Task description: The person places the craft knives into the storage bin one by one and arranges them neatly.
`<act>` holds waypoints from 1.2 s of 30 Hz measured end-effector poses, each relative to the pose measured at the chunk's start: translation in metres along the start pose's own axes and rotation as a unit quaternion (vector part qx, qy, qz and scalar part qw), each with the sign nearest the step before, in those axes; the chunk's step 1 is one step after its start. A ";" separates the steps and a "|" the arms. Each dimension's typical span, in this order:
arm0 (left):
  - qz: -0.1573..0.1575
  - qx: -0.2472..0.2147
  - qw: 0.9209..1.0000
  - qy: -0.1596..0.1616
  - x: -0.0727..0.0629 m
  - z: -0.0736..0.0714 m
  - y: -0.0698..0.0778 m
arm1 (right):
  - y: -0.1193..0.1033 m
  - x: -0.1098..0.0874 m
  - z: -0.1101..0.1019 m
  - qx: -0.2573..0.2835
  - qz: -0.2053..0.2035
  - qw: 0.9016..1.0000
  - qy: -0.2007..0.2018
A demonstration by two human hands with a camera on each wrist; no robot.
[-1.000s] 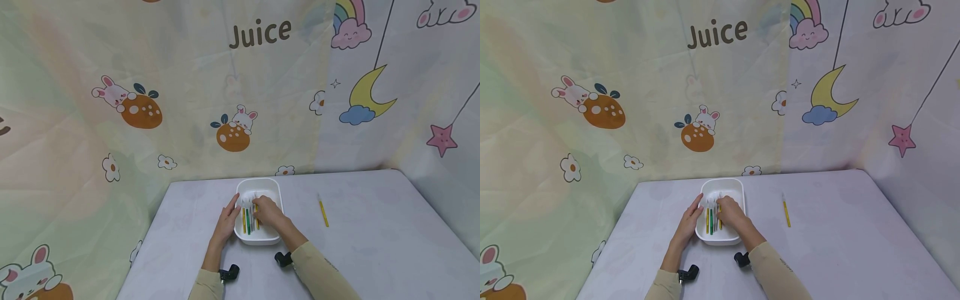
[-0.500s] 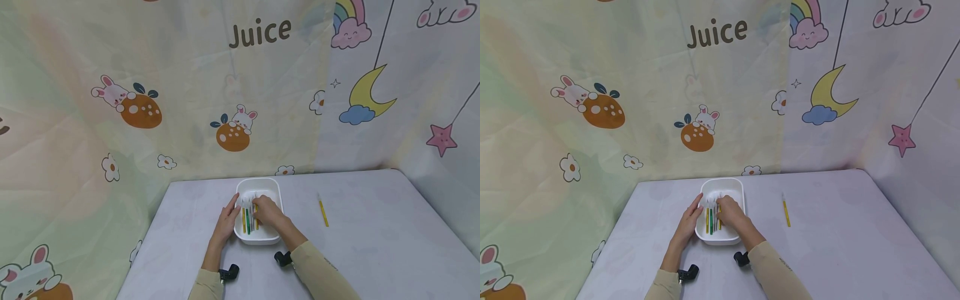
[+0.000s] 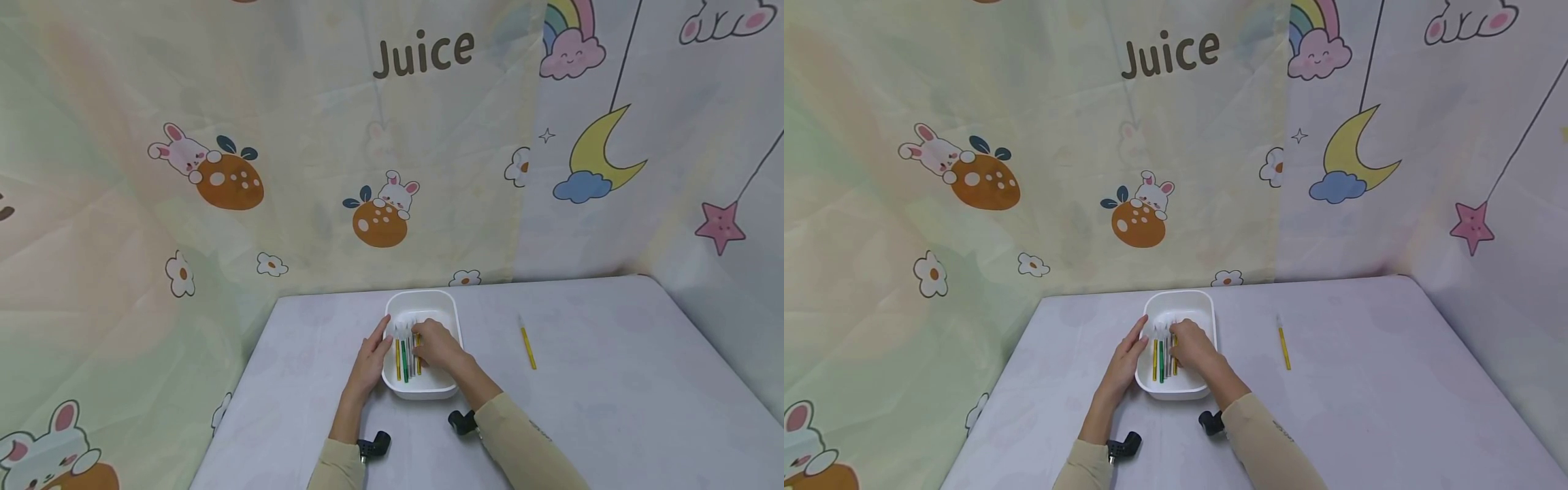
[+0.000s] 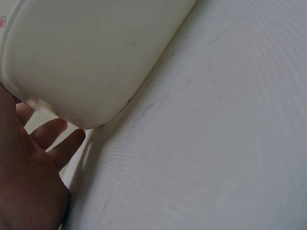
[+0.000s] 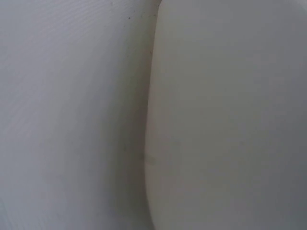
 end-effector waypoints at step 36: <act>0.009 -0.003 1.000 -0.006 0.001 -0.001 -0.001 | -0.001 -0.016 -0.024 -0.008 -0.050 0.987 0.152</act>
Point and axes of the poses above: each hand's wrist, its own x-axis towards the middle knuckle, its own z-axis out of the palm, y = z × x, the point moved 3 cm from there along x, towards the middle knuckle, and after that the axes turned 13 degrees about -x, right-handed, at the moved point
